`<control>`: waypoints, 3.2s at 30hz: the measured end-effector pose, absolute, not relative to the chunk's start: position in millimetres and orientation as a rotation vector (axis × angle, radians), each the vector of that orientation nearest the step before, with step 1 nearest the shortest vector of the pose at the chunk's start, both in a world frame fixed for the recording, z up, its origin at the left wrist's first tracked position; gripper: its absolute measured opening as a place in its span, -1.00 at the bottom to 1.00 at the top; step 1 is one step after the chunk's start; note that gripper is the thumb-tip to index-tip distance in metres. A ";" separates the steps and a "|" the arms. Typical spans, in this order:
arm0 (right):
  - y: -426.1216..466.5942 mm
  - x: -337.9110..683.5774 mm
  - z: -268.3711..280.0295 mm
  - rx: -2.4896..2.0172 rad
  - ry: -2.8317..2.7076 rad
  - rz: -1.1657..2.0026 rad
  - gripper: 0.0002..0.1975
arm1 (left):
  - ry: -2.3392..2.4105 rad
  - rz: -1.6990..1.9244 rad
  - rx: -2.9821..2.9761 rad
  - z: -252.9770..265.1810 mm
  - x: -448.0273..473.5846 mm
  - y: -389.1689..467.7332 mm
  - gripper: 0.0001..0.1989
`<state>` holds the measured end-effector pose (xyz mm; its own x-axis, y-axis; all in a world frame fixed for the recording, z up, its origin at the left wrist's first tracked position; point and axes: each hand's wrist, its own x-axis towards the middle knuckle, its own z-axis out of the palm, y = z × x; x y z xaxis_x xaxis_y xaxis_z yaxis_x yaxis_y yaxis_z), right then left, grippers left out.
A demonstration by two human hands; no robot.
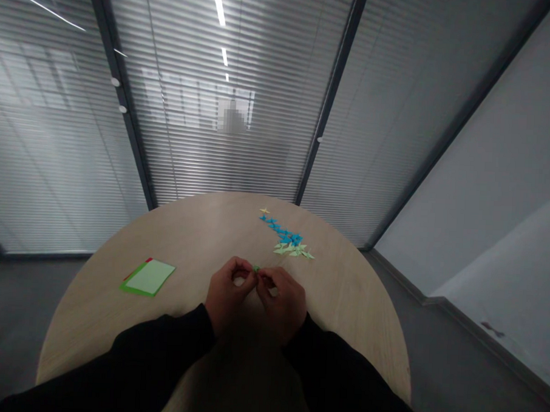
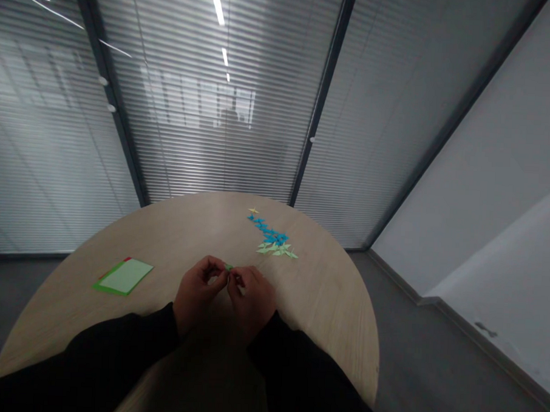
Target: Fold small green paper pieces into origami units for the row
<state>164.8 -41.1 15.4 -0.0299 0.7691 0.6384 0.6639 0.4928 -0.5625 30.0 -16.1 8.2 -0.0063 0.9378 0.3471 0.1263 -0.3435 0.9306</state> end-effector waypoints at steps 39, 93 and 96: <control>-35.2 174.1 16.8 -1.164 -1.544 0.511 -0.88 | 0.923 1.294 1.318 7.6 30.2 -14.7 -0.75; -26.5 181.4 15.3 -1.120 -1.357 0.989 -0.77 | 0.961 1.158 1.479 14.4 27.4 -17.3 -0.67; -26.4 181.3 15.1 -1.094 -1.346 0.973 -0.80 | 0.948 1.098 1.439 15.8 26.7 -18.2 -0.69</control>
